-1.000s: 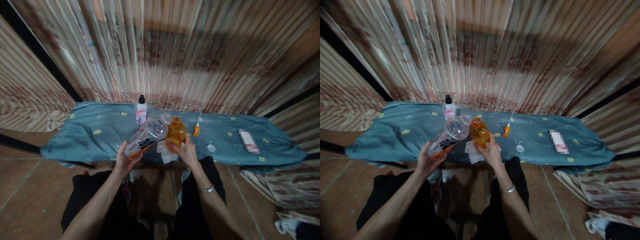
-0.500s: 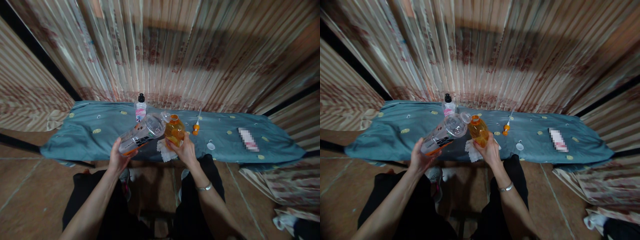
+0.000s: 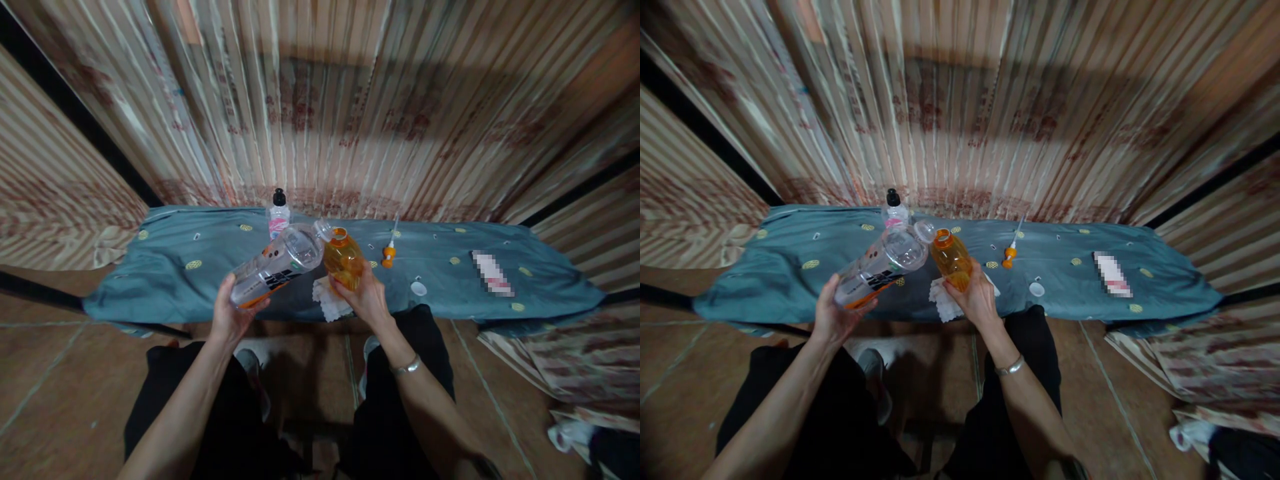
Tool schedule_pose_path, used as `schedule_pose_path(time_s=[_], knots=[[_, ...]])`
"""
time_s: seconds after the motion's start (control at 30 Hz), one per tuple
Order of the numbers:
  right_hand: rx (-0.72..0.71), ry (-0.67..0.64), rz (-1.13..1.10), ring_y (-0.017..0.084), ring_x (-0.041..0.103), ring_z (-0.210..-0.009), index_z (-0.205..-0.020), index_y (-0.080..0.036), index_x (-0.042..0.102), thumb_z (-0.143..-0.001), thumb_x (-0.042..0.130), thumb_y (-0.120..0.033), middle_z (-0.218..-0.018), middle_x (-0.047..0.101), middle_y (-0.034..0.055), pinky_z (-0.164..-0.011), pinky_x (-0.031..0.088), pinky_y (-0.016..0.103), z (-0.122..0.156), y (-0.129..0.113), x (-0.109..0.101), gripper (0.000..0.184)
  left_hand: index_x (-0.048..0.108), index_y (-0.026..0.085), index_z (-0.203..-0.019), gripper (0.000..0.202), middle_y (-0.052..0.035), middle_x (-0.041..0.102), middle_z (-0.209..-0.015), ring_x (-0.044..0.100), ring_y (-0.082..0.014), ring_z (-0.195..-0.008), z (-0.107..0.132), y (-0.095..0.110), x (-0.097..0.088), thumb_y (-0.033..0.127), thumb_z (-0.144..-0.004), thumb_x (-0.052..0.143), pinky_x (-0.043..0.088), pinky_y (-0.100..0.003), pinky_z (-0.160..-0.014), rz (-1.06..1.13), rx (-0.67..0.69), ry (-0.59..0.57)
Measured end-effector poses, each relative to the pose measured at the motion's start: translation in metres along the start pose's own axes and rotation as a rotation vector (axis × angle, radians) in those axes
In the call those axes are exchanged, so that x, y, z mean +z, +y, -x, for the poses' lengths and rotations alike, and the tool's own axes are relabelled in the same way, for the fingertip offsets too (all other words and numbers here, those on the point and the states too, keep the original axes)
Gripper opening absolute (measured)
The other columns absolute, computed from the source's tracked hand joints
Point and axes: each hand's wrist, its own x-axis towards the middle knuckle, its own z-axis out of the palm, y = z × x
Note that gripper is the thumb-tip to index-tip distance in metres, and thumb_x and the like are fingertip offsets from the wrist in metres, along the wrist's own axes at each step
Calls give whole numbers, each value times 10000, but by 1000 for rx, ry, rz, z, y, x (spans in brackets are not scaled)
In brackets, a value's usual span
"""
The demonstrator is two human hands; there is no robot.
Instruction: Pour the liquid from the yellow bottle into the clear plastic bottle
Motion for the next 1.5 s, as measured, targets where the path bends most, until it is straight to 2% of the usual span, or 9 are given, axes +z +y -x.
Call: schedule_pose_path(time_s=[0.17, 0.53, 0.87, 1.03, 1.13, 1.33, 1.5], knots=[[-8, 24, 1, 424, 872, -1130, -1510, -152, 560, -911, 709, -805, -1286, 863, 236, -916, 707, 529, 2, -1, 0, 898, 761, 229, -1121, 449, -26, 882, -951, 829, -240, -736, 3, 4, 3, 487, -783, 906, 683, -319, -574, -12, 82, 62], [32, 55, 43, 423, 880, -1036, -1497, -171, 576, -896, 713, -841, -1215, 882, 219, -858, 701, 510, 2, -3, 2, 911, 741, 264, -1122, 454, -17, 868, -977, 824, -255, -779, 12, 10, -2, 496, -772, 916, 669, -322, -607, -48, 126, 87], [48, 58, 23, 436, 869, -1062, -1518, -133, 570, -876, 624, -982, -1228, 872, 254, -871, 698, 522, 1, -3, 9, 1065, 727, 273, -1140, 432, -25, 878, -1005, 845, -278, -836, 15, 12, 1, 492, -811, 900, 684, -340, -662, -59, 124, 71], [10, 68, -19, 431, 857, -1138, -1492, -151, 591, -872, 699, -924, -1282, 857, 258, -925, 704, 536, -2, 2, 8, 997, 744, 257, -1167, 433, -55, 888, -1021, 857, -293, -825, 15, 15, 6, 522, -853, 883, 690, -347, -648, -86, 153, 57], [13, 53, -34, 440, 858, -1150, -1537, -146, 568, -868, 735, -887, -1292, 858, 255, -932, 708, 550, -2, 4, 7, 1012, 759, 235, -1193, 421, -81, 892, -1018, 866, -305, -833, 17, 18, 9, 513, -889, 847, 702, -356, -646, -98, 150, 57], [-20, 48, -49, 441, 847, -1230, -1650, -136, 485, -899, 753, -810, -1381, 838, 253, -994, 705, 571, -1, 5, 4, 1044, 767, 246, -1212, 351, -73, 901, -970, 876, -316, -824, 24, 26, 17, 353, -878, 787, 729, -376, -635, -99, 136, 49], [-9, 24, -55, 439, 857, -1197, -1575, -145, 536, -878, 776, -784, -1331, 853, 246, -965, 714, 557, -3, 6, -2, 975, 792, 231, -1135, 316, -74, 910, -956, 866, -295, -787, 27, 28, 19, 275, -824, 757, 737, -361, -621, -95, 93, 49]])
